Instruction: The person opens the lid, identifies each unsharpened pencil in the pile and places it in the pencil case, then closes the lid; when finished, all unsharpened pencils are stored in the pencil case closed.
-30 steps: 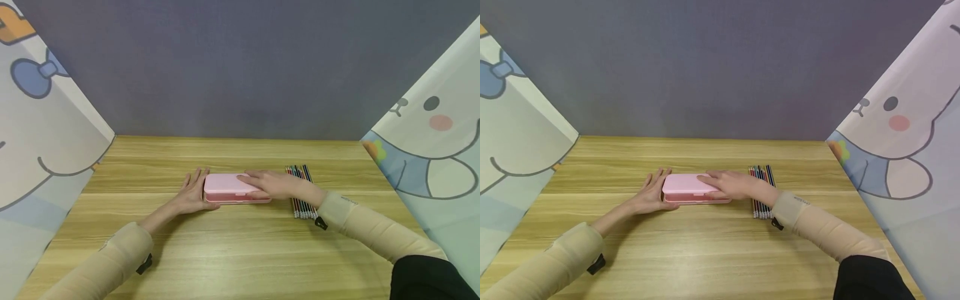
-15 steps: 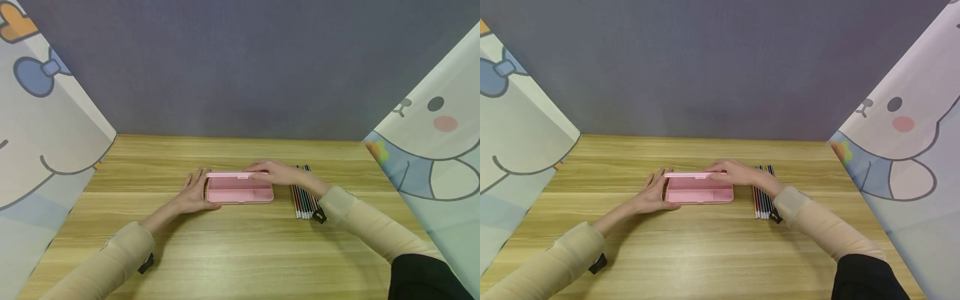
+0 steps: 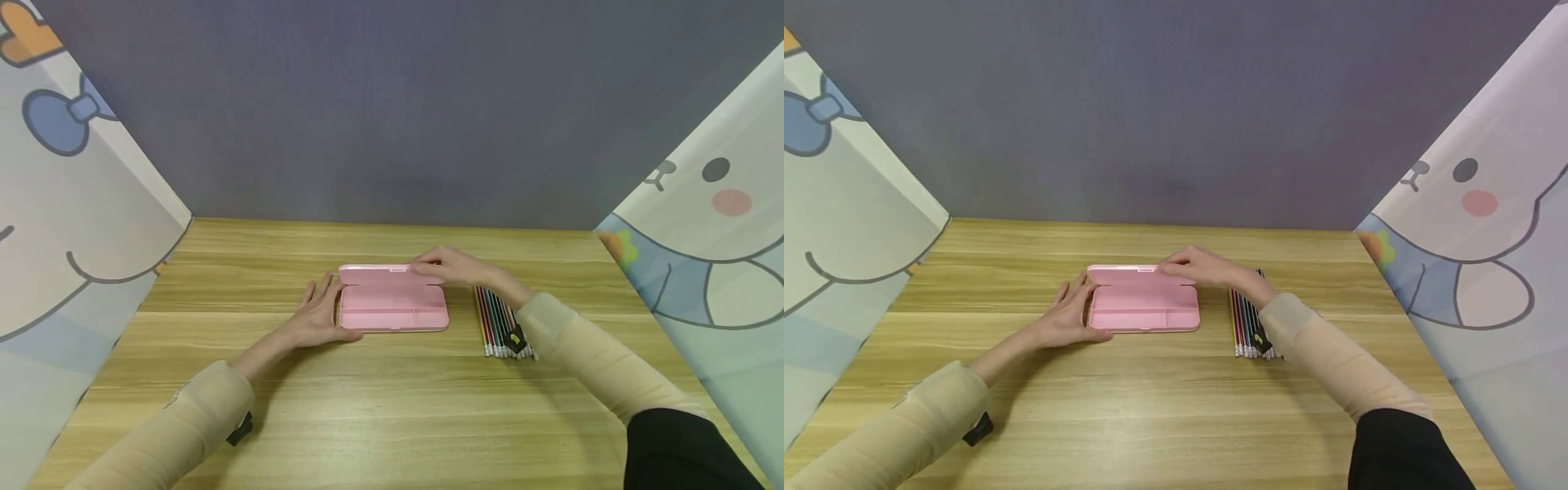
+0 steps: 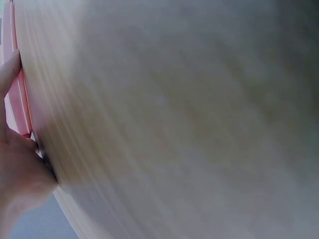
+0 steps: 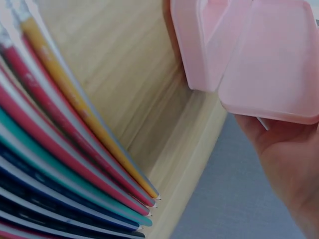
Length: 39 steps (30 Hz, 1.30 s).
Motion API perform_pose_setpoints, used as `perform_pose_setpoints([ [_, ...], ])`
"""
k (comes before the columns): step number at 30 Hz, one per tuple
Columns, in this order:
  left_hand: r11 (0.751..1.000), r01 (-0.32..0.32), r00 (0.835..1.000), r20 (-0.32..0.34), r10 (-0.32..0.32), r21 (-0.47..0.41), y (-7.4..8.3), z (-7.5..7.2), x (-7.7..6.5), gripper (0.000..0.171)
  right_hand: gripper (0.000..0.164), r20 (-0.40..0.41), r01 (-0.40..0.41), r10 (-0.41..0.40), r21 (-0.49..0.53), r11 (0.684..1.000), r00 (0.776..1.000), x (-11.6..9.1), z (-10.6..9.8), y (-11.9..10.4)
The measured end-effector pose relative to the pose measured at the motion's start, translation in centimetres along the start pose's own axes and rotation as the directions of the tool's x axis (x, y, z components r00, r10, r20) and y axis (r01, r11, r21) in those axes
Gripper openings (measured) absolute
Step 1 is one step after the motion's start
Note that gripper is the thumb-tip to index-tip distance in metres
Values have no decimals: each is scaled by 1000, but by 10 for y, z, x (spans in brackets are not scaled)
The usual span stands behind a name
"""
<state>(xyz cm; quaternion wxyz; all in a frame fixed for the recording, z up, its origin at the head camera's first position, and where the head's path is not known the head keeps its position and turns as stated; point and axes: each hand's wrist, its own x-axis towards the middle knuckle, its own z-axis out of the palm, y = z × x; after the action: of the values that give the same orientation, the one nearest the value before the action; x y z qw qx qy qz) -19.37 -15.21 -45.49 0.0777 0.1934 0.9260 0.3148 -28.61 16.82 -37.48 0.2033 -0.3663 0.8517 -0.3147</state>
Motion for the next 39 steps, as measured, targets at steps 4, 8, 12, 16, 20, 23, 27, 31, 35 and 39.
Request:
perform_pose_setpoints([
  [4,1000,-1,1000,4,1,-5,-1,-1,0,110,38,-11,-23,23,-7,1000,1000,4,-4,2],
  [8,1000,-18,1000,-6,17,-20,-2,-1,0,107,39,-30,-57,57,31,998,998,7,-7,3],
  [12,1000,-18,1000,-7,18,-24,-4,1,1,105,43,-39,-89,92,76,993,995,10,-10,5],
  [16,1000,-19,1000,-5,19,-21,-4,2,1,104,47,-35,-128,133,102,986,991,13,-13,8],
  [20,1000,-25,1000,-9,25,-14,-1,-1,1,104,49,-35,-149,154,131,980,987,15,-16,10],
  [23,1000,-17,1000,-8,17,-4,0,-2,1,103,49,-40,-153,159,136,979,986,17,-18,10],
  [27,1000,-14,1000,-10,14,-4,0,-1,2,102,49,-42,-158,164,127,979,986,20,-20,12],
  [31,1000,-10,1000,-4,10,-12,0,-1,2,102,49,-58,-154,163,133,979,985,23,-19,15],
  [35,1000,-10,1000,-3,10,-6,0,-1,2,101,46,-100,-150,165,138,979,981,26,-18,18],
  [39,1000,-11,1000,0,11,-1,0,-1,2,102,41,-154,-155,173,126,980,973,27,-18,20],
])
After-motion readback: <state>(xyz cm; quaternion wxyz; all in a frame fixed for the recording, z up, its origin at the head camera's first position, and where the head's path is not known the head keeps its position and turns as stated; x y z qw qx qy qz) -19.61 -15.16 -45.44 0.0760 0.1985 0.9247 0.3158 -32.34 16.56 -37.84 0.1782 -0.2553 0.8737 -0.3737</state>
